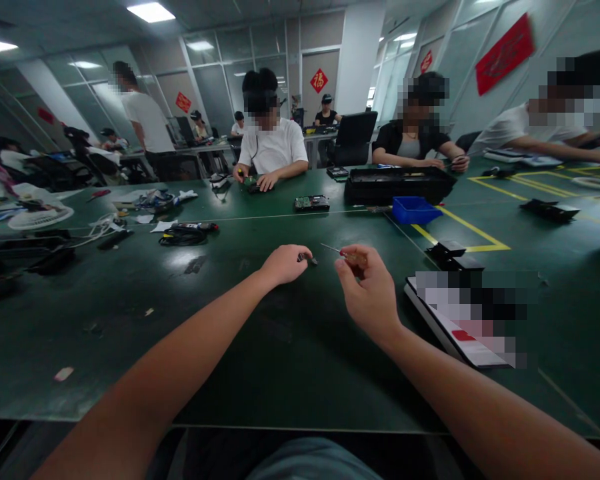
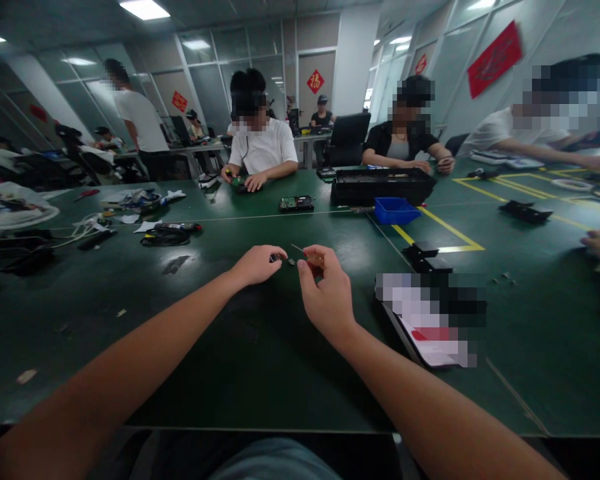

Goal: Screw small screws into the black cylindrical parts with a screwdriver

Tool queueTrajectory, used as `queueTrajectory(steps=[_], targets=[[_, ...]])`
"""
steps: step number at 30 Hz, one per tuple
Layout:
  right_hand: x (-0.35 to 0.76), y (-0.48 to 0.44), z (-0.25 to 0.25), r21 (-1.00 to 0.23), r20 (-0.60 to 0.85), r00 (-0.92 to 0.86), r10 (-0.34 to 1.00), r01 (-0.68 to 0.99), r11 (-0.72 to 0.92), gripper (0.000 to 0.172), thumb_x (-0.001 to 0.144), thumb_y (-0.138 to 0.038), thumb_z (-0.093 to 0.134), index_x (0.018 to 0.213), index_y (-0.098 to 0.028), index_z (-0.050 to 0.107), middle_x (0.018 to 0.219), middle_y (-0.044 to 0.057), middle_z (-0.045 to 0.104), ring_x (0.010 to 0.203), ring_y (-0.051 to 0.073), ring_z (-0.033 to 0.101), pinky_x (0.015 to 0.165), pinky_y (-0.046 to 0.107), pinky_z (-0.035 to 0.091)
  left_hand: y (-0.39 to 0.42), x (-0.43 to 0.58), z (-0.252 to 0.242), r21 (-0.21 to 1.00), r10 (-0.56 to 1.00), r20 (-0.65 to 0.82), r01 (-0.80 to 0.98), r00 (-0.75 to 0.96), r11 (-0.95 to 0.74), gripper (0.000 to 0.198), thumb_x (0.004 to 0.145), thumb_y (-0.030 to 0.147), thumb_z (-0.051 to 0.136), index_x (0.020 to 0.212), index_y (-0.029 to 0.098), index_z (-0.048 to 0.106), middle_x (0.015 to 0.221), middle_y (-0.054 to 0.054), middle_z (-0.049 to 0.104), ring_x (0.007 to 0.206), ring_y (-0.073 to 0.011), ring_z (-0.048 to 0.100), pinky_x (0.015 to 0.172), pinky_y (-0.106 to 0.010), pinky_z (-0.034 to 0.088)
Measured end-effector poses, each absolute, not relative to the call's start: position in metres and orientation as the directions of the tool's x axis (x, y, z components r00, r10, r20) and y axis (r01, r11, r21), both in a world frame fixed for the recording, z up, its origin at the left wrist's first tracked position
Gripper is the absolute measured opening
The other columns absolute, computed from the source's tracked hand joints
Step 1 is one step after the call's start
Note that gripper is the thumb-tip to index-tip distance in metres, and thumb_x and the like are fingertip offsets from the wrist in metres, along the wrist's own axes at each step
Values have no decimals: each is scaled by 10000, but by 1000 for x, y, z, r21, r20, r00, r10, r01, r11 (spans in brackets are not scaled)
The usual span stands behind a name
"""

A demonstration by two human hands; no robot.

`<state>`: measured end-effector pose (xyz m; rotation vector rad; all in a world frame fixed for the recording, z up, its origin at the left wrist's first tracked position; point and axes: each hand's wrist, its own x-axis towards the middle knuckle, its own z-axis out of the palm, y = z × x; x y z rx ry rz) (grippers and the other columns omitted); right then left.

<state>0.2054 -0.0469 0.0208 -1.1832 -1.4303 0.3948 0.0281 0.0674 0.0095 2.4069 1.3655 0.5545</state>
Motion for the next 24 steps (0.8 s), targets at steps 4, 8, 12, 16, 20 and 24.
queueTrajectory(steps=[4,8,12,16,20,24], targets=[[206,-48,22,-795,540,178,823,429,428,185,930,-328,591,1098,-251,601,984,63,710,891,233,686,819,413,539,79,44,0,349,862,97,794,498,-498,348,912,359,581,1192,215,729,1180,-117,699,1066,-296,648,927,-405,502],[205,-48,21,-797,535,164,829,424,431,194,931,-320,587,1111,-248,600,999,65,715,912,235,689,828,408,537,83,53,-4,357,873,87,803,479,-477,270,888,352,619,1038,171,753,1092,-154,696,1040,-325,642,924,-436,488],[205,-47,20,-796,542,169,823,417,439,196,929,-334,588,1106,-253,607,994,62,716,906,235,689,835,409,534,90,47,-3,479,894,97,767,437,-427,198,861,339,651,943,177,730,1001,-120,707,973,-275,643,898,-380,487],[205,-46,21,-804,522,159,838,418,422,201,929,-347,590,1104,-251,612,962,57,712,883,234,685,808,403,536,98,16,3,676,950,84,683,300,-276,206,882,353,594,901,166,679,889,-88,693,763,-197,630,705,-303,486],[206,-47,20,-809,501,135,855,423,408,217,939,-371,587,1121,-254,613,974,65,709,895,243,680,785,406,539,100,-36,15,862,991,44,496,123,-100,165,865,326,544,874,167,589,770,-35,616,551,-122,527,495,-238,370],[207,-47,18,-813,492,135,860,425,398,238,940,-387,596,1132,-248,612,971,69,710,896,247,681,781,409,539,89,-97,32,964,998,2,265,-66,15,137,850,298,497,845,164,520,721,-16,544,511,-105,462,435,-219,285]])
